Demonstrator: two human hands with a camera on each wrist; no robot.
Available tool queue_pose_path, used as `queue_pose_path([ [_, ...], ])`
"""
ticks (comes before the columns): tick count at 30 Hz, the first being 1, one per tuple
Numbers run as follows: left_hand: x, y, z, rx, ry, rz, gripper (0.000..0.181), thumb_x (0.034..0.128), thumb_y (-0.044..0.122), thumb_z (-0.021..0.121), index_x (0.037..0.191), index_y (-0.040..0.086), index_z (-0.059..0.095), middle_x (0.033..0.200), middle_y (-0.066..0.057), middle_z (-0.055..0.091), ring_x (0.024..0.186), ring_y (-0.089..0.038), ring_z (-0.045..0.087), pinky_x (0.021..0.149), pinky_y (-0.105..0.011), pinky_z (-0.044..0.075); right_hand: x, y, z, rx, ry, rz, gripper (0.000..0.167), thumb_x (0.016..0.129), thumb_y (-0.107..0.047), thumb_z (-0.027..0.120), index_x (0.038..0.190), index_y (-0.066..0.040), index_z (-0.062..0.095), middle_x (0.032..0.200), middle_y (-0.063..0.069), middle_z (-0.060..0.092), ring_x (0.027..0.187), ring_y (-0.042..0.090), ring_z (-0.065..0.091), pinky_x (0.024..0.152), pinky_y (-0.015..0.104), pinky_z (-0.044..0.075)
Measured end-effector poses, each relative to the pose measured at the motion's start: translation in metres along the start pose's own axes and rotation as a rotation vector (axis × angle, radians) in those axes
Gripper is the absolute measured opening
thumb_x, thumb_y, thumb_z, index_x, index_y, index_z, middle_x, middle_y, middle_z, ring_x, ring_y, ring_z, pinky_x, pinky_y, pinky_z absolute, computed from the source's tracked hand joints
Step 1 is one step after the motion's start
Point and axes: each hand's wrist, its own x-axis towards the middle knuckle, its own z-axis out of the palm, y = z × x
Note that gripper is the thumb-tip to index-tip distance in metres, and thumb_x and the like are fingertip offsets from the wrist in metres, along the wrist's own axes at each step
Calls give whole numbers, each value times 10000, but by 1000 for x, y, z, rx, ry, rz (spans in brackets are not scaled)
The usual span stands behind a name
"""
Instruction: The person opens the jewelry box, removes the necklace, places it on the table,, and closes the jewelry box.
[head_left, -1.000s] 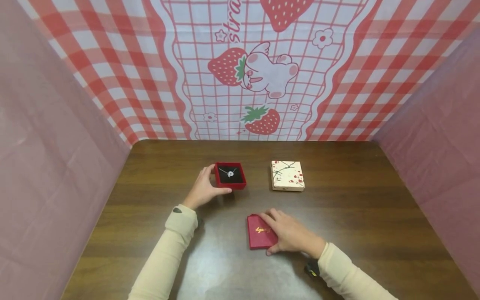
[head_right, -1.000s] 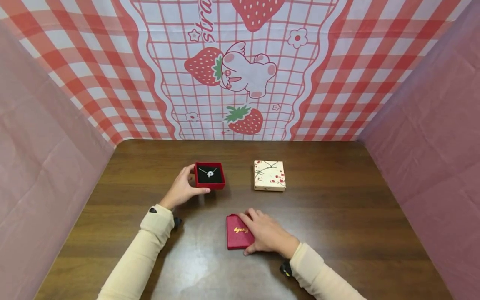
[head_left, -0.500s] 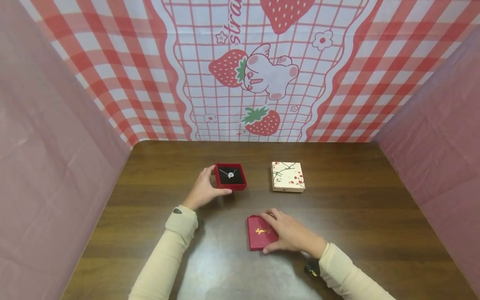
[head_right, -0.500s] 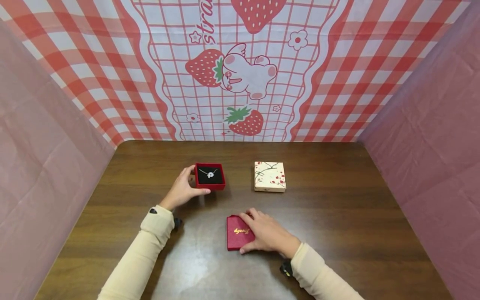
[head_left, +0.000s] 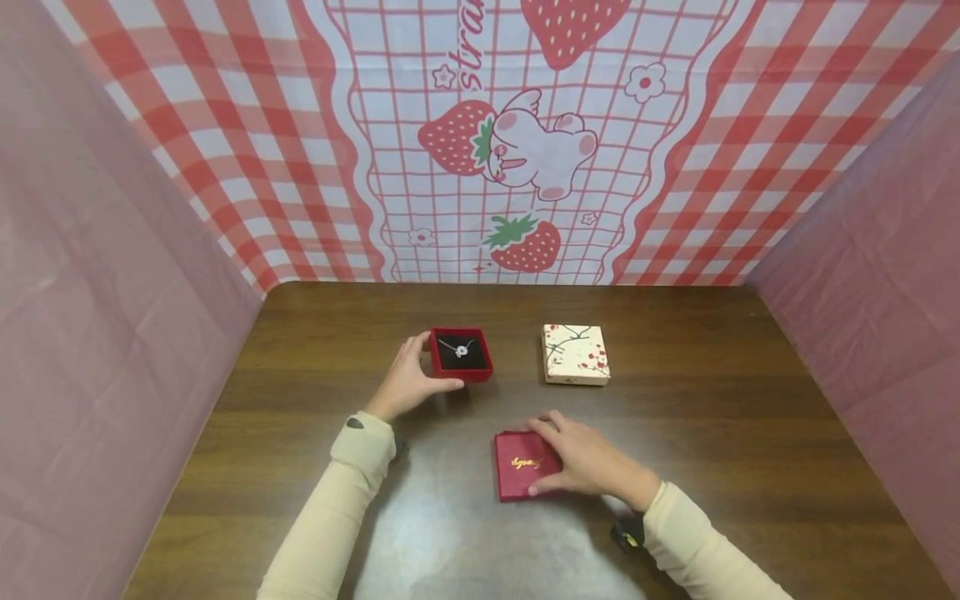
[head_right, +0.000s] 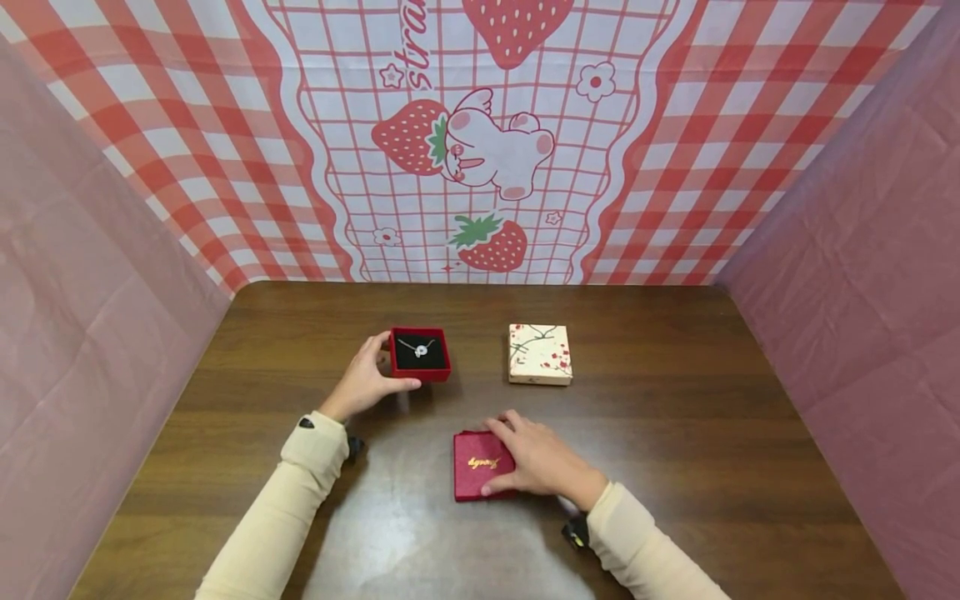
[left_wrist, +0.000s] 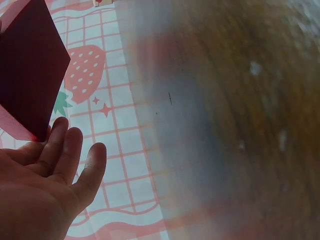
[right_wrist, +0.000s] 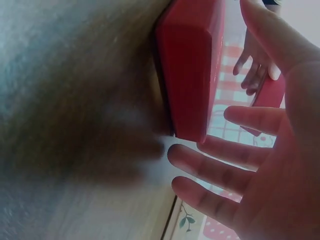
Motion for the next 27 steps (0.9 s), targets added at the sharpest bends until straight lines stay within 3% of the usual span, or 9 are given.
queue_pose_path([
  [7, -1, 0, 0, -9, 0, -1, 945, 677, 370, 876, 1436, 75, 398, 1379, -137, 478, 1264, -320, 478, 1044, -531, 446, 4, 1, -4, -22, 36, 8, 924, 690, -661, 746, 1372, -81, 522, 1278, 117, 576, 1080, 284, 606, 922, 495, 519],
  [15, -3, 0, 1, -23, 2, -9, 931, 674, 349, 880, 1427, 76, 406, 1358, -135, 485, 1245, -321, 500, 1028, -523, 463, 9, 2, -10, -53, 102, -26, 870, 703, -656, 743, 1325, -74, 564, 1223, 82, 597, 1025, 214, 588, 881, 440, 529],
  [27, -5, 0, 0, -14, 11, -7, 930, 670, 356, 882, 1421, 72, 414, 1350, -138, 492, 1236, -317, 505, 1026, -518, 464, 16, 4, -18, -45, 130, -51, 851, 713, -590, 776, 1352, -75, 550, 1235, 85, 594, 1041, 236, 595, 887, 439, 539],
])
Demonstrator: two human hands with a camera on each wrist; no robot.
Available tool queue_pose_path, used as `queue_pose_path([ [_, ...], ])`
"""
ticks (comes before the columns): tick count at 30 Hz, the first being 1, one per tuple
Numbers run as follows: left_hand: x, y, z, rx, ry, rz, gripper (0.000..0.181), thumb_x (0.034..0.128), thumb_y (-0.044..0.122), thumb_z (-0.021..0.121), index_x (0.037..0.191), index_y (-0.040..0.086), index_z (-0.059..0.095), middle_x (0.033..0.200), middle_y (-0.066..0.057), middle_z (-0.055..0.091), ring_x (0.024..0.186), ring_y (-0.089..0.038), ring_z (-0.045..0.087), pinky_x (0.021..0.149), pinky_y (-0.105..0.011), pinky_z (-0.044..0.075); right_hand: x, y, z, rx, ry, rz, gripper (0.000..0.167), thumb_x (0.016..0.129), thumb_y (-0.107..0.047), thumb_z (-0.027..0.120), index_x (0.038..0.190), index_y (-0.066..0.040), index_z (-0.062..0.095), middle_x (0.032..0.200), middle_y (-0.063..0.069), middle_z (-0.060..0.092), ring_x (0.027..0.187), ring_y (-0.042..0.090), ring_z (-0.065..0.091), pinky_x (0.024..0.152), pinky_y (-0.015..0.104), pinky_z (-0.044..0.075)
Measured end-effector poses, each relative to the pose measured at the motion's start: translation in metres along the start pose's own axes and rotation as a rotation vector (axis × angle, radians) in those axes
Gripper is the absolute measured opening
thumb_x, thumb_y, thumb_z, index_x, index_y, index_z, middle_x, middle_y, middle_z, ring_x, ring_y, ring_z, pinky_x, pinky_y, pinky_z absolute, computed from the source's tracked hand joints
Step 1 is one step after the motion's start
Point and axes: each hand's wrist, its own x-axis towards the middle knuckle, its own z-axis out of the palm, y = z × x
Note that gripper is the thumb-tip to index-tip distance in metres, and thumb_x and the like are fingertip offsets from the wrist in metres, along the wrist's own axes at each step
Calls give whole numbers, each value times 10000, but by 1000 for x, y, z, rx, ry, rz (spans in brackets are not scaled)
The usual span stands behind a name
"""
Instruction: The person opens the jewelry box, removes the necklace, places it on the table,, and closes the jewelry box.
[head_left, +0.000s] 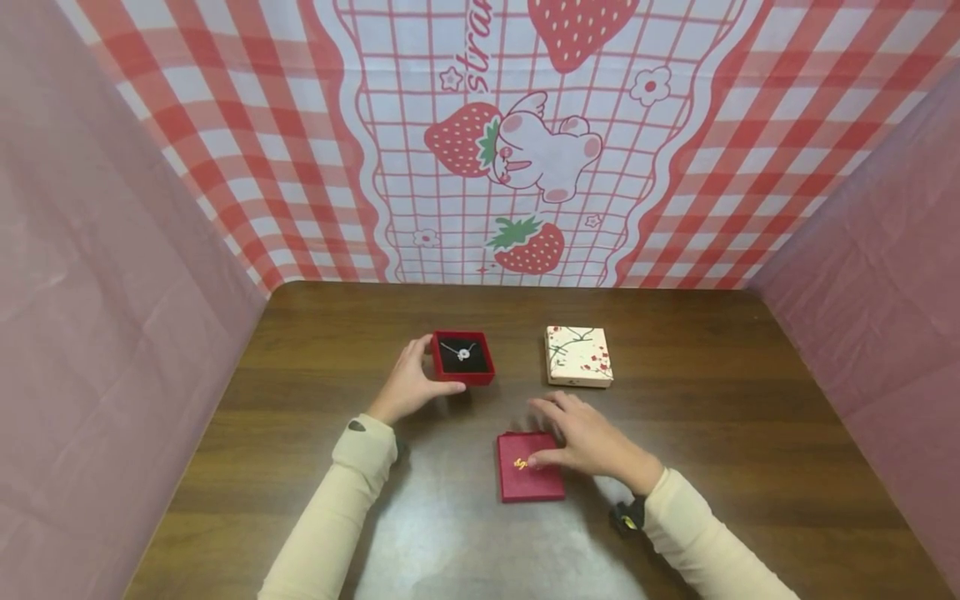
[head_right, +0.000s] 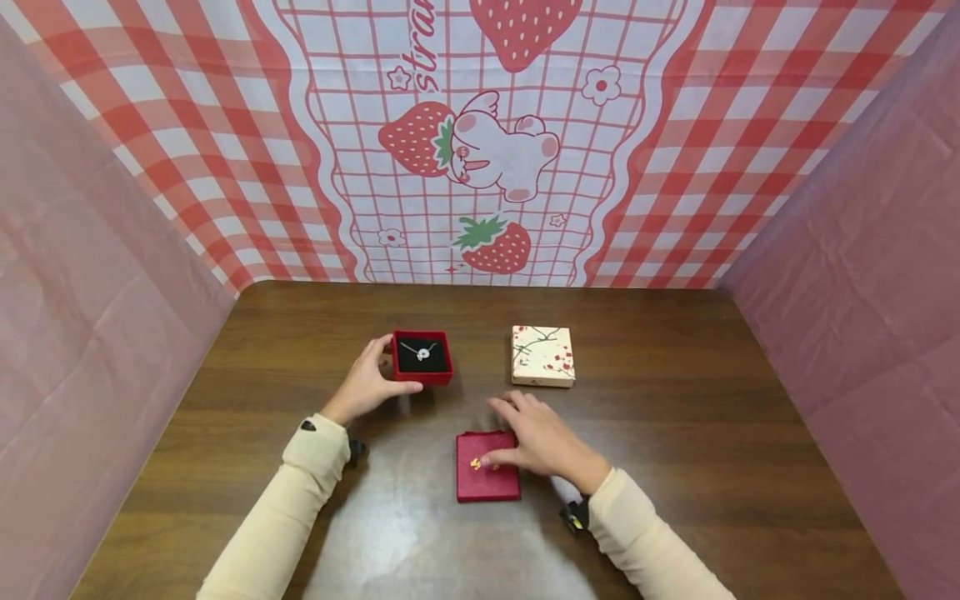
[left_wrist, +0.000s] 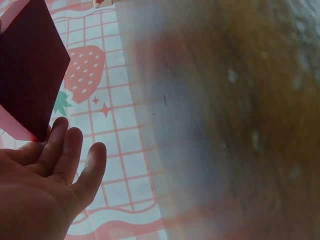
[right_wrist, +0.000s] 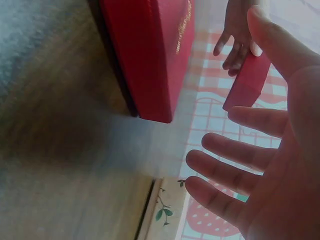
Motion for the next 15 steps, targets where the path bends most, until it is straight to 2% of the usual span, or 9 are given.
queue_pose_path([
  [10, 0, 1, 1, 0, -2, -9, 927, 678, 358, 876, 1428, 85, 405, 1365, -130, 485, 1250, -324, 501, 1025, -516, 469, 9, -1, -11, -7, 10, -11, 848, 747, -611, 736, 1376, -83, 525, 1263, 109, 584, 1093, 256, 590, 907, 456, 536],
  [15, -1, -1, 1, 2, 5, 1, 935, 670, 351, 883, 1427, 76, 408, 1355, -137, 489, 1241, -327, 504, 1022, -510, 470, 13, -1, -15, 3, 45, -31, 836, 738, -575, 764, 1369, -79, 530, 1260, 105, 586, 1115, 252, 585, 928, 450, 531],
])
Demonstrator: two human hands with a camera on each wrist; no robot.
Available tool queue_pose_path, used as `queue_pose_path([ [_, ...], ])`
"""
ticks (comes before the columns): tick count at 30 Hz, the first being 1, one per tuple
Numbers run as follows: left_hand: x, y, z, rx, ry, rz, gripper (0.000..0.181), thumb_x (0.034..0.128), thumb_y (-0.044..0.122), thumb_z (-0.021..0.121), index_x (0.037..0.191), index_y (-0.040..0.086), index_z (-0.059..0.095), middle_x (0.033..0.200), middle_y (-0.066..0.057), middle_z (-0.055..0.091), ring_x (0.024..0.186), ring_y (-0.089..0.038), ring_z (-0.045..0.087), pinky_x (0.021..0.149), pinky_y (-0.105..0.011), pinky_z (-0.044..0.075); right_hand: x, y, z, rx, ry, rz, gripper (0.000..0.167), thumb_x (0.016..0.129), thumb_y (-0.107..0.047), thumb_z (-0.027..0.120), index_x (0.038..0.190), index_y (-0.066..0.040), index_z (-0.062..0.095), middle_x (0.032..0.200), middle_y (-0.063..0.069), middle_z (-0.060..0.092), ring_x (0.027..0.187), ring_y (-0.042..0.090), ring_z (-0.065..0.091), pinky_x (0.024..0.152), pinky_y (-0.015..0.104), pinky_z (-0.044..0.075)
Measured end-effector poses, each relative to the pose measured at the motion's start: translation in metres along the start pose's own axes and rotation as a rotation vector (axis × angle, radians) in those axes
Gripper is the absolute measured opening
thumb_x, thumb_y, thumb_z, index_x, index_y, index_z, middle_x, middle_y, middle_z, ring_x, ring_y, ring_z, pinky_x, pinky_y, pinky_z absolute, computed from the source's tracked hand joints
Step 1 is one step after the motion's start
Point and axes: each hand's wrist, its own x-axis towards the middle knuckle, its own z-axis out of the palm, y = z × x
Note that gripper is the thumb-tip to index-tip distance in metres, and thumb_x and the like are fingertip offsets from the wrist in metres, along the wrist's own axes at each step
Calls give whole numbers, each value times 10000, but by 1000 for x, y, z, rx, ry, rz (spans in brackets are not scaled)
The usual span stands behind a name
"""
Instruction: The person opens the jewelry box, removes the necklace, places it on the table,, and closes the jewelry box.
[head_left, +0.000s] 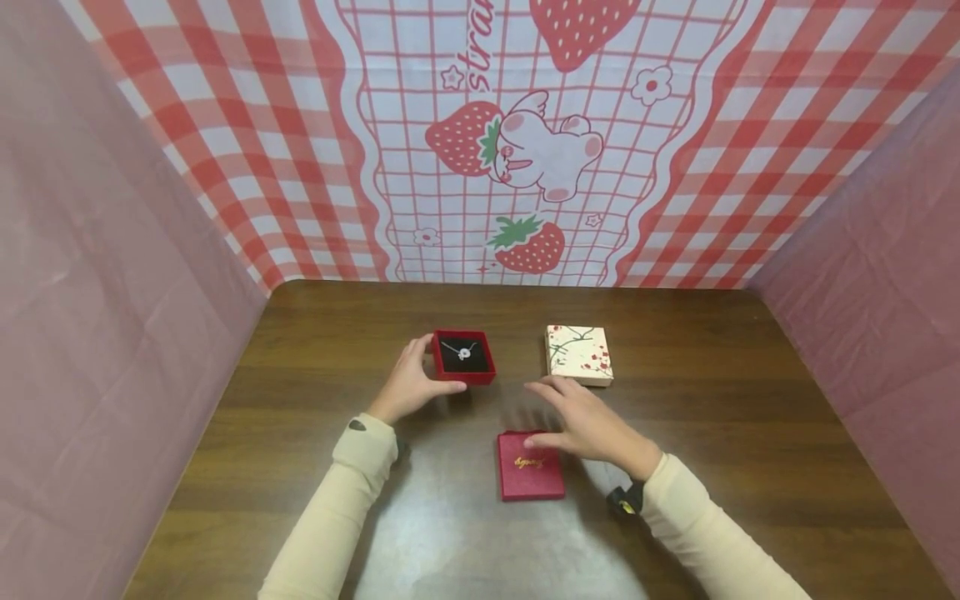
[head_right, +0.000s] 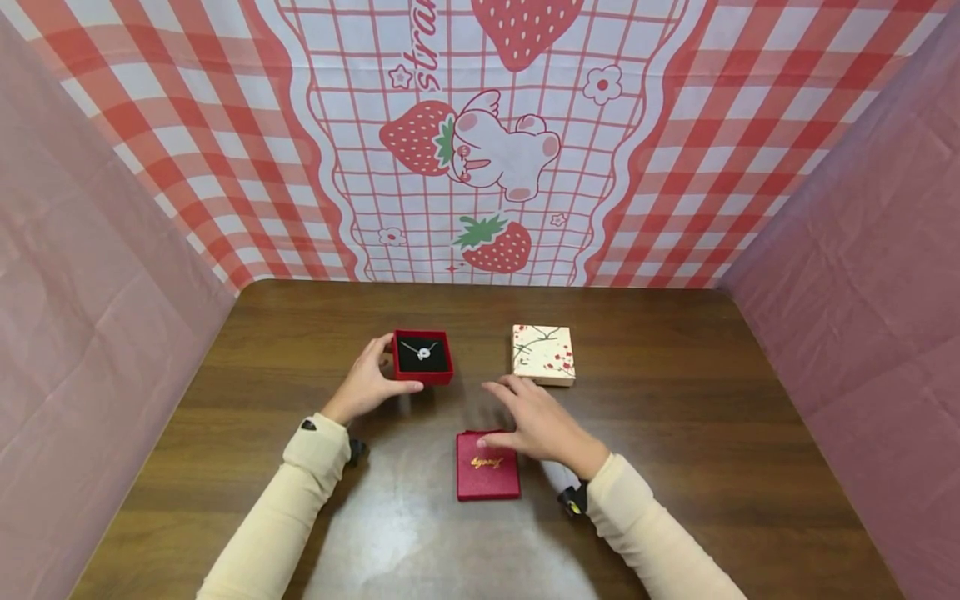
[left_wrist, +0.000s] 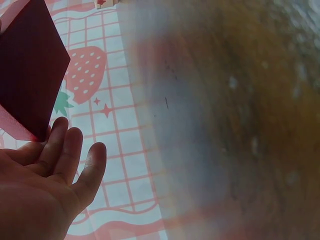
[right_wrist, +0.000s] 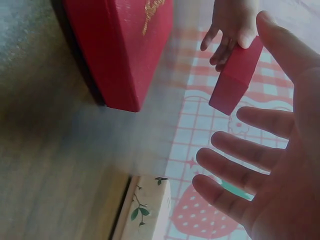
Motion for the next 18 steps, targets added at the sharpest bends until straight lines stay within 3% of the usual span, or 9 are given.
queue_pose_path([
  [18, -2, 1, 0, -23, -9, 0, 909, 683, 344, 877, 1419, 80, 415, 1345, -131, 492, 1241, -323, 519, 1015, -512, 475, 11, 1, -4, 45, 4, 10, 819, 749, -556, 765, 1389, -111, 516, 1304, 101, 573, 1154, 262, 576, 959, 469, 513],
])
